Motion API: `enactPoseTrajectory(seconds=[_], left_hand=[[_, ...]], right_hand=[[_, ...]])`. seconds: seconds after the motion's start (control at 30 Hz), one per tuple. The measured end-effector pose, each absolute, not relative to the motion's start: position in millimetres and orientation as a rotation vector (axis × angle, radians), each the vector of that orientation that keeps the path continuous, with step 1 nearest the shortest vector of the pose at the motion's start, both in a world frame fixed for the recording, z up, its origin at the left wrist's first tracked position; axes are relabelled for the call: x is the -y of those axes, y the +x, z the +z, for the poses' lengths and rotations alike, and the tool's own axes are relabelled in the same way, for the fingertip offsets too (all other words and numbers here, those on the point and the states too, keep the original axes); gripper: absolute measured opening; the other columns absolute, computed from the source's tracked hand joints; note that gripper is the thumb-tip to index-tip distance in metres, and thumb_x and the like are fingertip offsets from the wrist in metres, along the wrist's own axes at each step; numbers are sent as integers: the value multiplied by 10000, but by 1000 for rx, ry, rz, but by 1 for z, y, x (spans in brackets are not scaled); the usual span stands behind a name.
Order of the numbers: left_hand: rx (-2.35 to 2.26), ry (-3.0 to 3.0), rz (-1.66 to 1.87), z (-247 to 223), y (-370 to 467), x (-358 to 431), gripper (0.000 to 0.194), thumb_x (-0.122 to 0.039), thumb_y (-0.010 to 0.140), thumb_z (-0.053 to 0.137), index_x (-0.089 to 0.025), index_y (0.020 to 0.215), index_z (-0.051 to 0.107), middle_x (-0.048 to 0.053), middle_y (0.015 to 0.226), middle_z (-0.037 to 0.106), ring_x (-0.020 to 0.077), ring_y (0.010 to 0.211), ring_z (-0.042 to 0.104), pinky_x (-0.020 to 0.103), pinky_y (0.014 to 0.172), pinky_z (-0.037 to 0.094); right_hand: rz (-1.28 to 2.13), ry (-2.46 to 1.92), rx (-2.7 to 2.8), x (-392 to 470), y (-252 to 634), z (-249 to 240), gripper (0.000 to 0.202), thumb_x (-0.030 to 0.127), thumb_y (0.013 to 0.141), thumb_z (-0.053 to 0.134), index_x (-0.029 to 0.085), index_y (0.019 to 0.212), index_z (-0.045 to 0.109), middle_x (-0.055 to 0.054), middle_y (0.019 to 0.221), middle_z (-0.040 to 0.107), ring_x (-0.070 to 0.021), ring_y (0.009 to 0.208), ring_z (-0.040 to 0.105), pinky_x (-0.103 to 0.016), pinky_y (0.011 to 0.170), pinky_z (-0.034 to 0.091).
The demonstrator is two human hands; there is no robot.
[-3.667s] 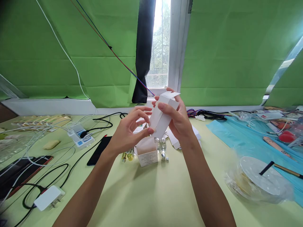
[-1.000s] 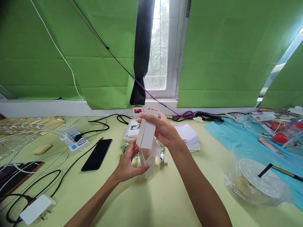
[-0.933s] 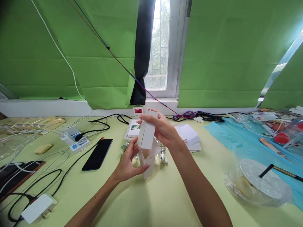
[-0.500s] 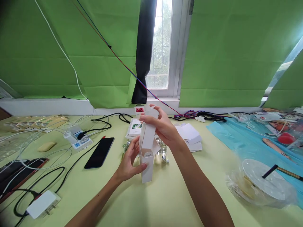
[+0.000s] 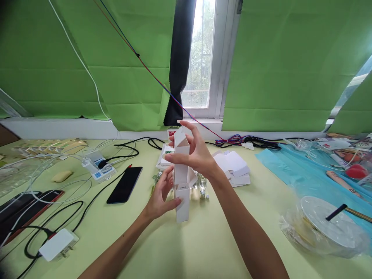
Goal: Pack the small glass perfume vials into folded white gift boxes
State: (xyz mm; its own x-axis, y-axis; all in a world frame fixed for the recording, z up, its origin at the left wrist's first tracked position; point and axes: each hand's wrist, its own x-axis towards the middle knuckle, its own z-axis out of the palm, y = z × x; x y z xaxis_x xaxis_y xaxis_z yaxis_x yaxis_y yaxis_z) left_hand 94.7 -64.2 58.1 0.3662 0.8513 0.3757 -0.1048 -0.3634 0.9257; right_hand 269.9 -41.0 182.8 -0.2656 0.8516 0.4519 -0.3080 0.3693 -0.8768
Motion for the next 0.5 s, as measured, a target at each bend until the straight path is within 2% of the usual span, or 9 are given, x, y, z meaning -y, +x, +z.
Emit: enactPoseTrajectory(seconds=[0.33, 0.5], left_hand=[[-657, 1602, 1176, 62, 95, 65, 906, -375, 720, 828, -276, 1473, 332, 140, 1455, 538, 301, 1350, 535, 453, 1128, 441], [-651, 1603, 1186, 65, 97, 65, 914, -405, 716, 824, -271, 1486, 349, 142, 1403, 572, 311, 1347, 536, 472, 1110, 457]], right_hand=[[1253, -472, 1524, 41, 271, 180, 863, 259, 633, 914, 365, 1353, 451, -24, 1128, 673, -251, 1042, 681, -477, 966, 563], [1275, -492, 1549, 42, 271, 182, 895, 282, 610, 925, 366, 1363, 448, -24, 1119, 679, -274, 1049, 682, -486, 938, 568]])
